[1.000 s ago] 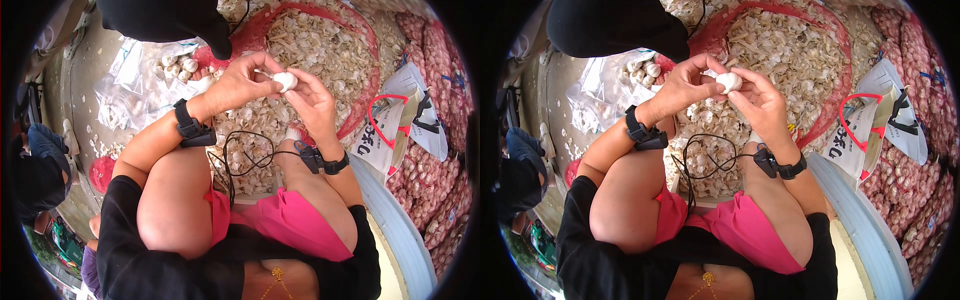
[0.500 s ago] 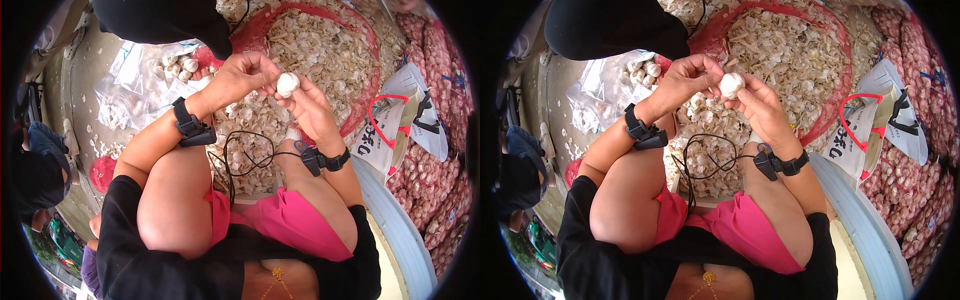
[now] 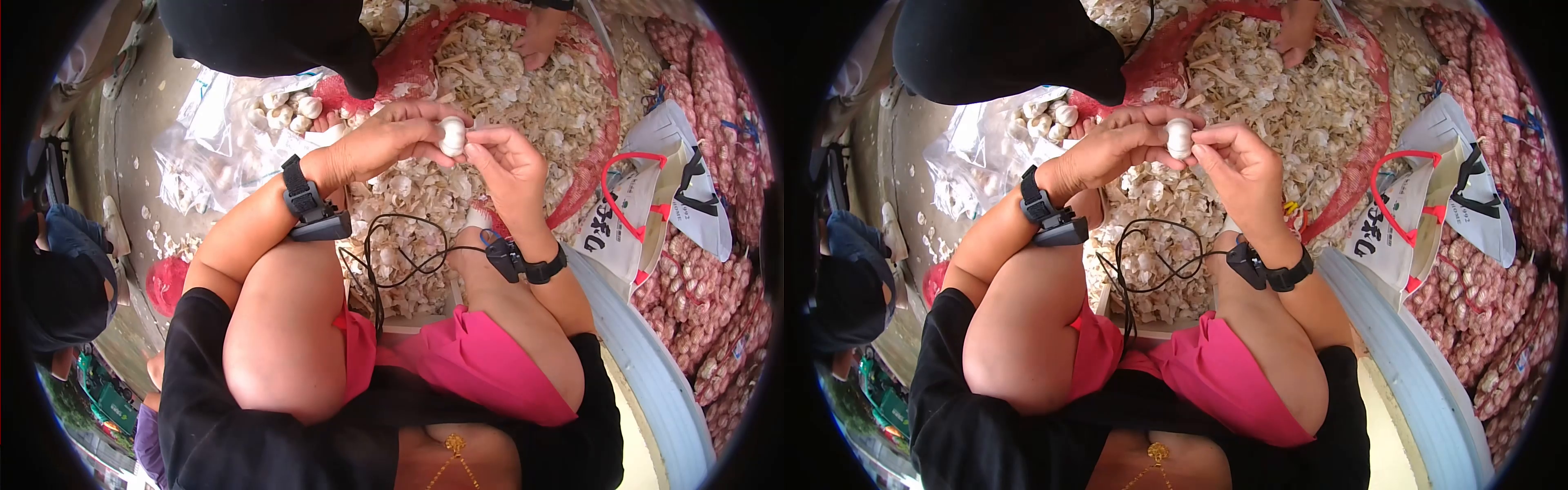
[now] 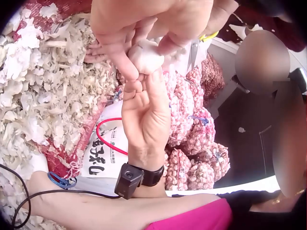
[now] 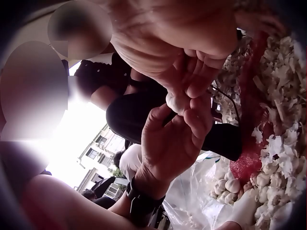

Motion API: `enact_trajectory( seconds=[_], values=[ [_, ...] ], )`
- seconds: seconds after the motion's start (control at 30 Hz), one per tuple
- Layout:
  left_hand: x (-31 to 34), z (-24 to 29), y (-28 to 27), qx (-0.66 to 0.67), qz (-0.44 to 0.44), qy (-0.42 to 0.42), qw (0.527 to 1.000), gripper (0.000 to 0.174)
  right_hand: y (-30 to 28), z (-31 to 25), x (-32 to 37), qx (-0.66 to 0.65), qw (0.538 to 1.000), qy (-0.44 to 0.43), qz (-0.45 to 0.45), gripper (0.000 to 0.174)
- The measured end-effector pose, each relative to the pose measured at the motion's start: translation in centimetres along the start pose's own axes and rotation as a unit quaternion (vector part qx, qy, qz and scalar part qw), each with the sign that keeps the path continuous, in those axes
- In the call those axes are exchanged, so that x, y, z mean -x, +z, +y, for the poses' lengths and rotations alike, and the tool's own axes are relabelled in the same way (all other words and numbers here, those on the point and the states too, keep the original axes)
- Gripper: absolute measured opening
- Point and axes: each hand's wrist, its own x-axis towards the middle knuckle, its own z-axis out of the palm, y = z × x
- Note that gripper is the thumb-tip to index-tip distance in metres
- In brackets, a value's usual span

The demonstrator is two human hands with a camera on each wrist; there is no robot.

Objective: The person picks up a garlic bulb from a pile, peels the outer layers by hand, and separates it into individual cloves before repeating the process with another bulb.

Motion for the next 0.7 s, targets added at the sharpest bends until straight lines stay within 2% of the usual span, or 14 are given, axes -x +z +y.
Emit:
enact_trajectory(
  seconds=[0.03,0.1,0.13,0.2,0.27,0.33,0.4,0.43,0.5,0.6,0.63,0.7],
  values=[
    [0.0,0.2,0.2,0.028,-0.016,-0.011,0.999,0.036,0.1,-0.1,0.1,0.0,1.0,0.0,0.0,0.018],
    [0.0,0.1,0.3,0.056,-0.033,-0.022,0.998,0.037,0.5,-0.4,0.3,0.154,0.987,-0.04,0.017,0.012],
    [-0.1,-0.1,0.1,0.059,-0.046,-0.045,0.996,0.036,0.4,-0.4,0.3,0.154,0.987,-0.04,0.018,0.012],
    [-0.3,-0.5,-0.4,0.063,-0.059,-0.068,0.994,0.036,0.3,-0.5,0.3,0.057,0.997,0.014,0.059,0.009],
    [-0.5,-0.7,-0.8,0.151,-0.097,-0.087,0.98,0.037,-0.8,-0.2,-0.1,0.102,0.992,0.005,0.074,0.011],
    [-0.5,-0.7,-1.0,0.171,-0.102,-0.094,0.975,0.038,-0.9,-0.3,-0.3,0.146,0.985,-0.003,0.09,0.013],
    [-0.4,-0.9,-1.5,0.191,-0.105,-0.101,0.971,0.039,0.0,-0.9,-0.3,0.207,0.969,-0.115,0.077,0.017],
    [-0.4,-1.2,-1.8,0.211,-0.121,-0.104,0.964,0.04,0.5,-1.1,-0.3,0.206,0.969,-0.115,0.076,0.017],
    [-0.3,-1.7,-2.2,0.232,-0.136,-0.107,0.957,0.041,1.3,-1.3,-0.2,0.292,0.946,-0.141,0.01,0.016],
    [-0.3,-1.6,-1.9,0.183,-0.139,-0.124,0.965,0.04,1.4,-0.8,-0.3,0.331,0.932,-0.145,-0.016,0.011],
    [-0.2,-1.5,-1.8,0.178,-0.14,-0.13,0.965,0.041,1.3,-0.7,-0.3,0.33,0.933,-0.145,-0.016,0.011],
    [0.0,-1.4,-1.6,0.174,-0.14,-0.135,0.965,0.042,0.9,-0.3,-0.3,0.2,0.98,-0.02,-0.006,0.013]
  ],
)
